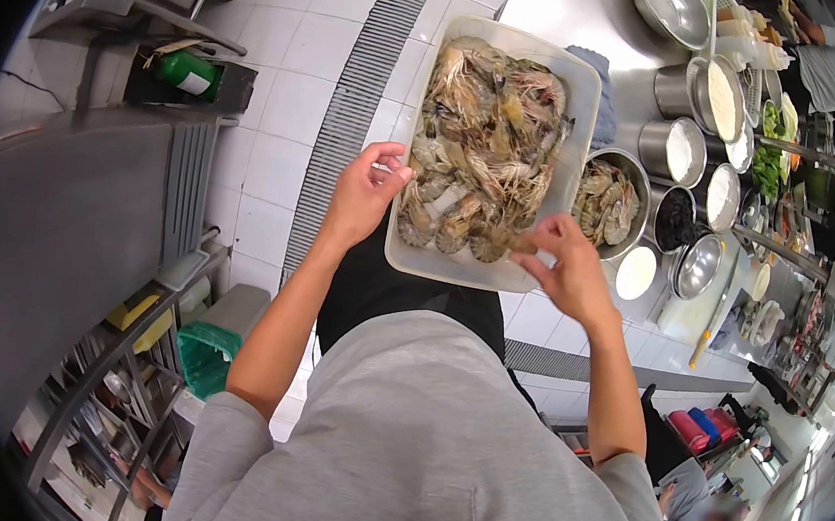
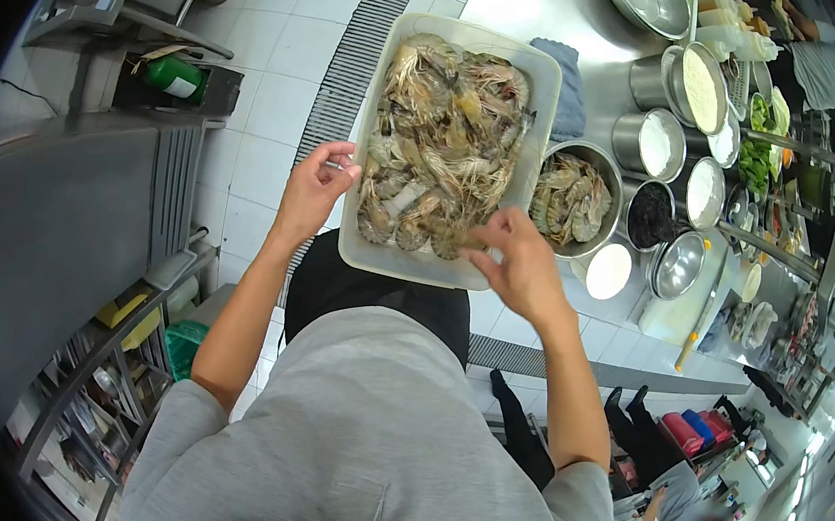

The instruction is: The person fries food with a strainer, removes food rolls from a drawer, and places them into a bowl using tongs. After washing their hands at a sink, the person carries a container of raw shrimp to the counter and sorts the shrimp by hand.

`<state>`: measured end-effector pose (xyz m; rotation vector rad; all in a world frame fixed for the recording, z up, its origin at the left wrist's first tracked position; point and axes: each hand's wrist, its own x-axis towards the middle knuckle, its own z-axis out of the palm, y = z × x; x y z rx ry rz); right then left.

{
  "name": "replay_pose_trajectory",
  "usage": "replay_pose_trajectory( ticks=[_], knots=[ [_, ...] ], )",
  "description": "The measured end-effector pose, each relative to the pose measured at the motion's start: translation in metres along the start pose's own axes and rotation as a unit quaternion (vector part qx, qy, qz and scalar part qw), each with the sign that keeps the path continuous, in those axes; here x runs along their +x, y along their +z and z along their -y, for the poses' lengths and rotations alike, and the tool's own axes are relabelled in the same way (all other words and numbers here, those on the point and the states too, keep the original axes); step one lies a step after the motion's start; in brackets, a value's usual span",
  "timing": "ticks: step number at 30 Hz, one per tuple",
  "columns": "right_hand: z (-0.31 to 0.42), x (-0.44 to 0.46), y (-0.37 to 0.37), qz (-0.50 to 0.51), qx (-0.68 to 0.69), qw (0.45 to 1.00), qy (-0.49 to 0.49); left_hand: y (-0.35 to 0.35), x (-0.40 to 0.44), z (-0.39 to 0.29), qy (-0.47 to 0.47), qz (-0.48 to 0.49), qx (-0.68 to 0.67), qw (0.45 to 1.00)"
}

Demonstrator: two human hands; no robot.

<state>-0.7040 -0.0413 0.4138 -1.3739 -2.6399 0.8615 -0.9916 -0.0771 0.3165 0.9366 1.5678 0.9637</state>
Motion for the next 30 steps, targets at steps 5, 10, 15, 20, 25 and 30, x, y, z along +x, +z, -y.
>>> replay_pose_trajectory(
  ticks=[5, 10, 15, 20, 25, 30],
  knots=[
    [-0.025, 0.014, -0.016, 0.042, 0.299, 0.924, 0.234, 0.0, 0.003, 0.0, -0.005, 0.008, 0.005, 1.0],
    [-0.044, 0.02, -0.016, 0.067, 0.404, 0.872, 0.267, 0.001, 0.002, -0.003, -0.009, 0.006, -0.005, 1.0],
    [-0.028, 0.027, -0.018, 0.026, 0.162, 0.958, 0.236, 0.002, 0.0, -0.003, -0.015, 0.007, -0.017, 1.0],
    [-0.003, 0.049, 0.011, -0.05, -0.018, 0.998, -0.026, 0.002, -0.001, 0.001, -0.009, -0.009, -0.026, 1.0],
    [0.015, 0.077, 0.102, 0.008, -0.144, 0.983, -0.117, 0.003, 0.0, -0.001, -0.012, -0.004, -0.013, 1.0],
    [0.006, 0.086, 0.123, 0.005, -0.227, 0.962, -0.15, 0.004, 0.0, 0.004, -0.004, -0.009, -0.016, 1.0]
  ],
)
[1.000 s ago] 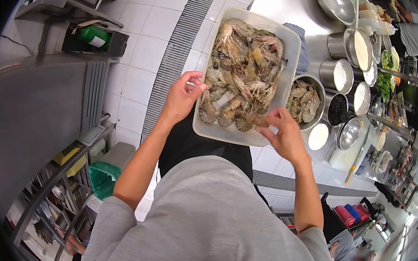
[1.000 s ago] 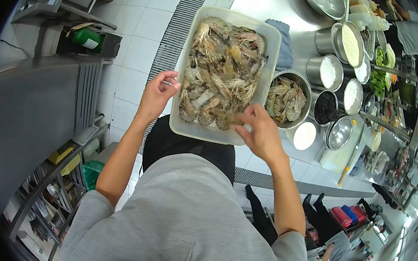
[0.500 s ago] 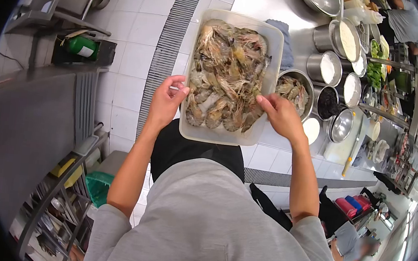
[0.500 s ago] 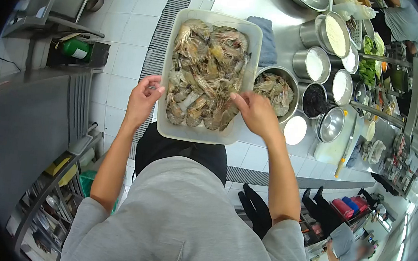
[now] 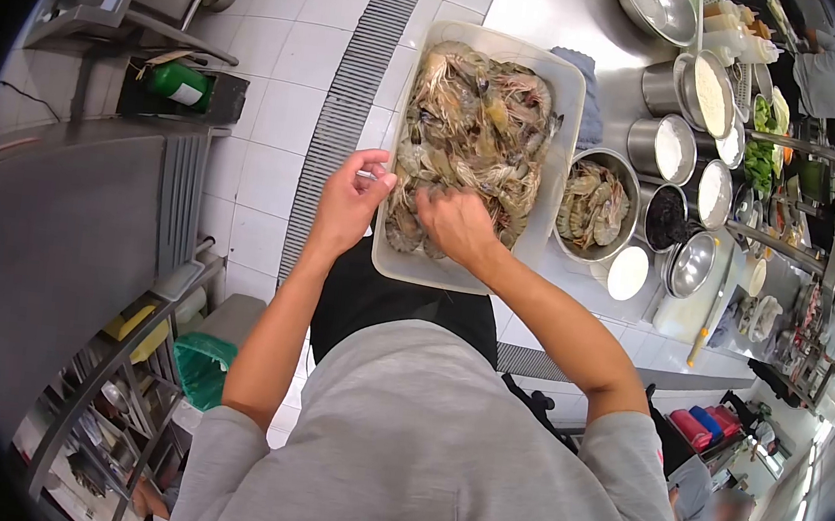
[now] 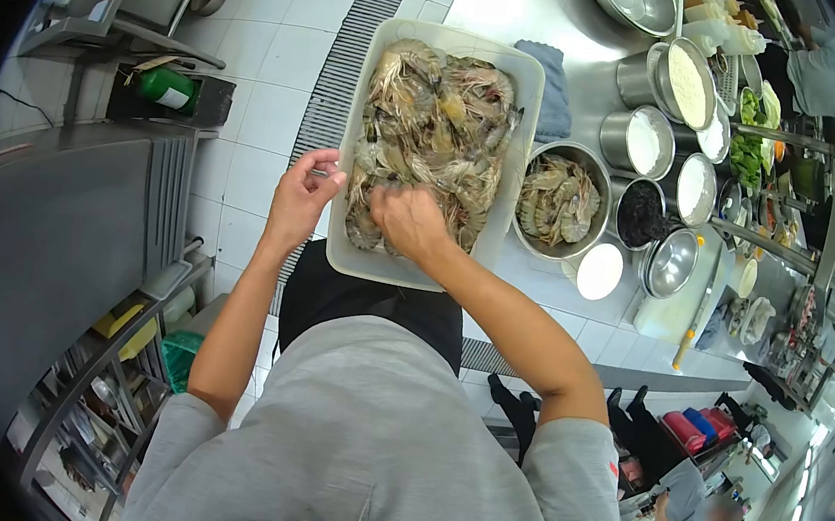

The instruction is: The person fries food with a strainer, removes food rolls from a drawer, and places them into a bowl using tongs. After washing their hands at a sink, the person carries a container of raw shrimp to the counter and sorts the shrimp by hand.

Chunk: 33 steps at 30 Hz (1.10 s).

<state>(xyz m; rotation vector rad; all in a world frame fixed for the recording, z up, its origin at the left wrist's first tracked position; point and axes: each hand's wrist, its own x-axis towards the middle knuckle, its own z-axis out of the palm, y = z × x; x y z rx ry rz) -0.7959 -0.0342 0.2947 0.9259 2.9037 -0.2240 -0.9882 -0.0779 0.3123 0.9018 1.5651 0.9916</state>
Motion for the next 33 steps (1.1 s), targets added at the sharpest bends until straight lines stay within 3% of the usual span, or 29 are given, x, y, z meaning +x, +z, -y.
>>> replay_pose_trajectory(
  ticks=[3, 9, 11, 12, 15, 20, 23, 28, 33],
  knots=[
    [-0.011, -0.002, -0.007, 0.011, -0.011, 0.998, -0.053, 0.001, 0.0, 0.001, -0.001, 0.0, -0.007, 1.0],
    [-0.025, -0.02, -0.031, -0.094, 0.131, 0.977, -0.136, -0.001, 0.001, 0.0, 0.001, 0.006, -0.015, 1.0],
    [-0.023, -0.021, -0.042, -0.151, 0.259, 0.954, -0.014, -0.002, 0.002, 0.001, -0.002, 0.007, -0.009, 1.0],
    [-0.025, -0.021, -0.045, -0.15, 0.26, 0.954, -0.013, -0.002, 0.002, 0.002, 0.002, 0.01, -0.009, 1.0],
    [-0.04, -0.015, -0.049, -0.077, 0.373, 0.893, 0.241, -0.002, 0.002, 0.0, -0.002, 0.015, -0.001, 1.0],
    [-0.062, -0.004, -0.044, -0.05, 0.388, 0.87, 0.301, -0.003, 0.002, -0.008, -0.016, 0.02, 0.01, 1.0],
    [-0.062, -0.01, -0.044, -0.1, 0.408, 0.857, 0.299, -0.004, 0.002, -0.01, -0.021, 0.024, 0.01, 0.999],
    [-0.064, -0.041, -0.093, -0.098, 0.265, 0.885, 0.371, -0.004, 0.001, -0.007, -0.015, 0.02, 0.005, 1.0],
    [-0.073, -0.069, -0.1, -0.128, 0.177, 0.913, 0.345, -0.003, 0.002, -0.009, -0.017, 0.02, 0.0, 1.0]
  ],
)
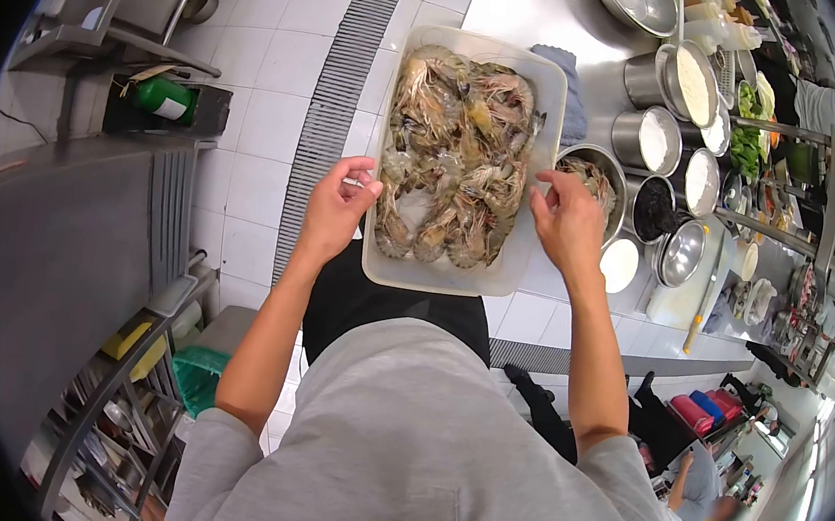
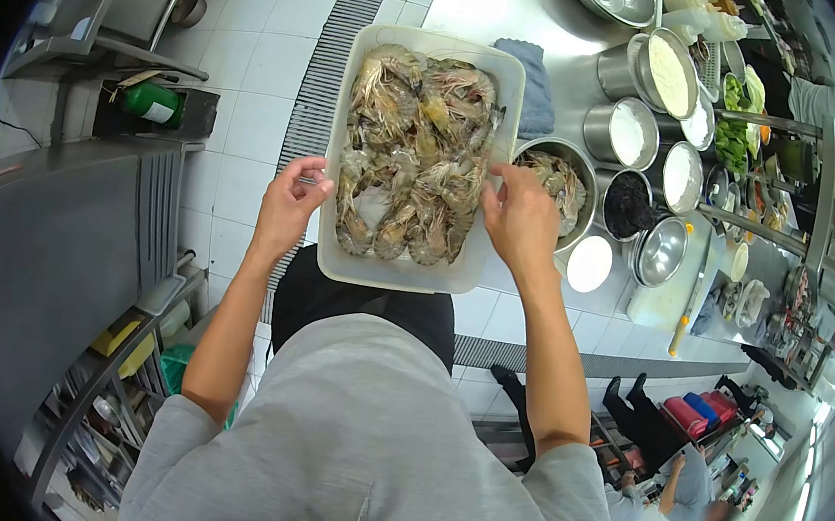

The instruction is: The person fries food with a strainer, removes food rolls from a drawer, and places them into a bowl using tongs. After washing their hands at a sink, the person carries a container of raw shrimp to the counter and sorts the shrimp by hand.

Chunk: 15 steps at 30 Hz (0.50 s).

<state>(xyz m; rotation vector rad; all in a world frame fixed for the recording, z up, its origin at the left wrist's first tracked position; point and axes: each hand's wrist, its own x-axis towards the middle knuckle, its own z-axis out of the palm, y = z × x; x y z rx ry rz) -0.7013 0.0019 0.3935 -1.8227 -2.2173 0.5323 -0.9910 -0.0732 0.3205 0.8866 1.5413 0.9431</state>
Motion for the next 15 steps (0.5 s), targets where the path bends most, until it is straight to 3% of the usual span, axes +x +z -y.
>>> replay_pose_trajectory(
  ticks=[9, 15],
  knots=[
    [0.041, -0.003, 0.092, 0.008, 0.006, 1.0, 0.011, -0.001, 0.001, 0.0, -0.002, 0.006, 0.002, 1.0],
    [0.016, 0.003, 0.084, 0.064, 0.175, 0.982, 0.036, 0.001, 0.0, 0.004, 0.01, -0.003, -0.006, 1.0]
  ],
)
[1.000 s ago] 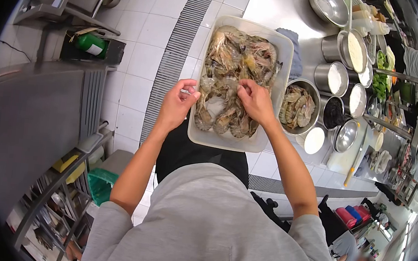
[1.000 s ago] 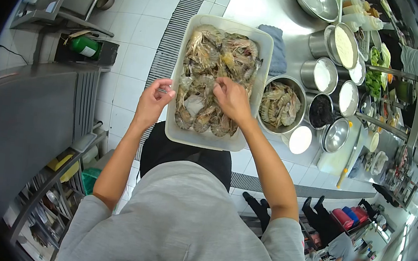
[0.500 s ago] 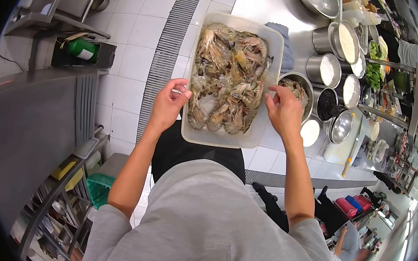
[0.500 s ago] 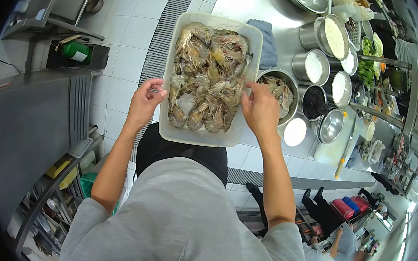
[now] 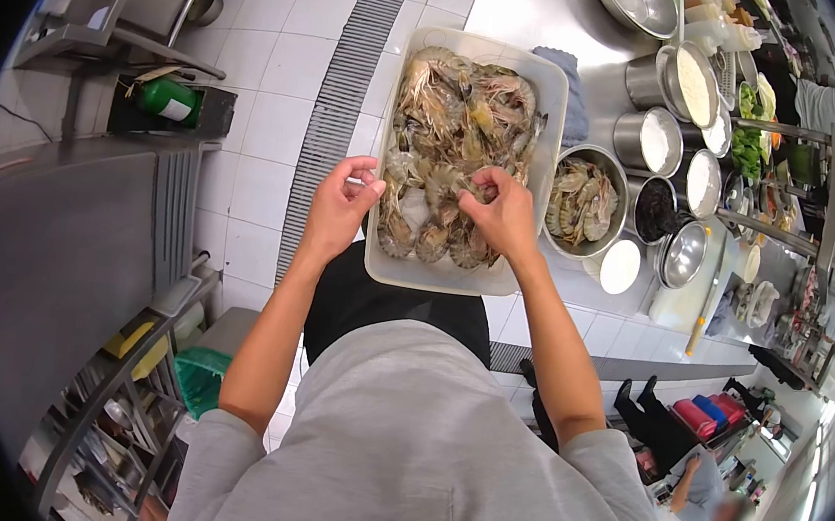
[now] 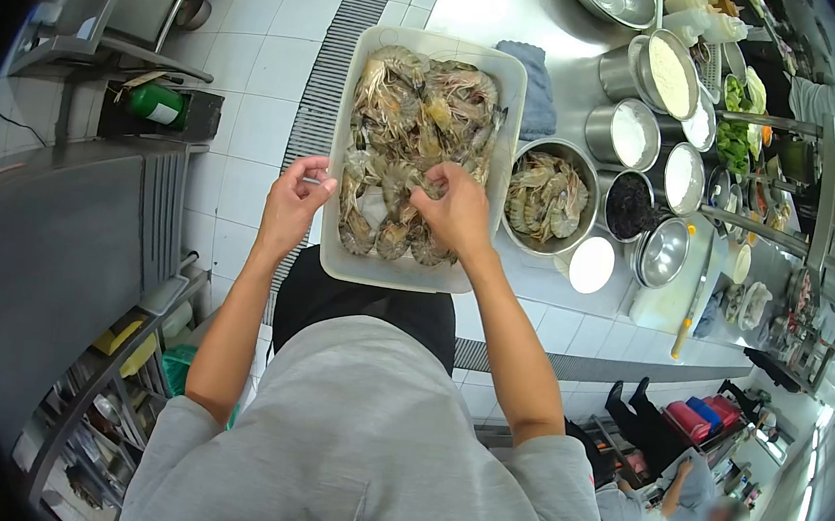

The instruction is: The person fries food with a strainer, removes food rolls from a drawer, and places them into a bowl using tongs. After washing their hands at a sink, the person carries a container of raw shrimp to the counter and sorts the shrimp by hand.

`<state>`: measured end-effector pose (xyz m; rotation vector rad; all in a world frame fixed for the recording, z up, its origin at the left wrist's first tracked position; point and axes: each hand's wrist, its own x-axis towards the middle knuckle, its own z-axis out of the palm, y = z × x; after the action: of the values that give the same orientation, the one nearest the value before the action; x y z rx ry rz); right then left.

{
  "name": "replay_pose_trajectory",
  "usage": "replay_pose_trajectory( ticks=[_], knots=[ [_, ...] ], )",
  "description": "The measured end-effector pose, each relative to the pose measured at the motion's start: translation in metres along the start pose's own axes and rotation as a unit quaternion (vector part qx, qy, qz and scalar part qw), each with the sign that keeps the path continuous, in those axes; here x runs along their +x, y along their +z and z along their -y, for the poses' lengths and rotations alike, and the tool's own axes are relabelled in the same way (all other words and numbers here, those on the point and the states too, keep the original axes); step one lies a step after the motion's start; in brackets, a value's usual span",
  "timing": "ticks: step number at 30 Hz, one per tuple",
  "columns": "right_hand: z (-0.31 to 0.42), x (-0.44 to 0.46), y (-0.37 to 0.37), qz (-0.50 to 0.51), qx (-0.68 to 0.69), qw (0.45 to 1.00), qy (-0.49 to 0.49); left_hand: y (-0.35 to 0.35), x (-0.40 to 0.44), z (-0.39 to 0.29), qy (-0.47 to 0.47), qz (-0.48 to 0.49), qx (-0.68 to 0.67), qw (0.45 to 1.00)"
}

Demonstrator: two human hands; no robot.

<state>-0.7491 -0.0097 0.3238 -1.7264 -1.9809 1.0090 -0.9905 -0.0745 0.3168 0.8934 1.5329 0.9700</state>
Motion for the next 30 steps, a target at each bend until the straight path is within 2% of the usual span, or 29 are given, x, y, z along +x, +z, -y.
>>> replay_pose_trajectory(
  ticks=[3, 5, 12, 18, 20, 22, 26, 29, 30],
  knots=[
    [0.004, 0.004, -0.003, 0.018, -0.035, 0.999, 0.001, 0.0, 0.0, 0.001, 0.002, 0.002, -0.002, 1.0],
    [0.019, 0.005, -0.002, -0.036, -0.211, 0.968, -0.129, -0.001, 0.001, 0.001, 0.002, 0.002, -0.003, 1.0],
    [0.018, 0.008, -0.001, 0.05, -0.292, 0.939, -0.174, -0.003, 0.002, 0.001, -0.005, 0.019, 0.006, 1.0],
    [0.012, 0.0, -0.033, -0.023, -0.178, 0.969, -0.169, -0.003, 0.002, -0.002, -0.003, 0.011, 0.006, 1.0],
    [0.017, -0.003, -0.058, -0.046, -0.007, 0.996, -0.076, -0.002, 0.002, -0.002, -0.006, 0.016, 0.003, 1.0],
    [0.008, -0.011, -0.087, -0.071, -0.029, 0.996, -0.044, -0.002, 0.002, -0.003, -0.008, 0.019, -0.001, 1.0],
    [0.008, -0.025, -0.142, -0.172, 0.189, 0.967, -0.01, -0.002, 0.003, -0.003, -0.007, 0.016, -0.004, 1.0],
    [-0.022, -0.037, -0.183, -0.206, 0.186, 0.959, 0.055, -0.002, 0.003, -0.002, -0.009, 0.019, 0.0, 1.0],
    [-0.025, -0.036, -0.186, -0.235, 0.183, 0.954, 0.046, -0.002, 0.004, 0.0, -0.005, 0.024, -0.003, 1.0]
  ],
)
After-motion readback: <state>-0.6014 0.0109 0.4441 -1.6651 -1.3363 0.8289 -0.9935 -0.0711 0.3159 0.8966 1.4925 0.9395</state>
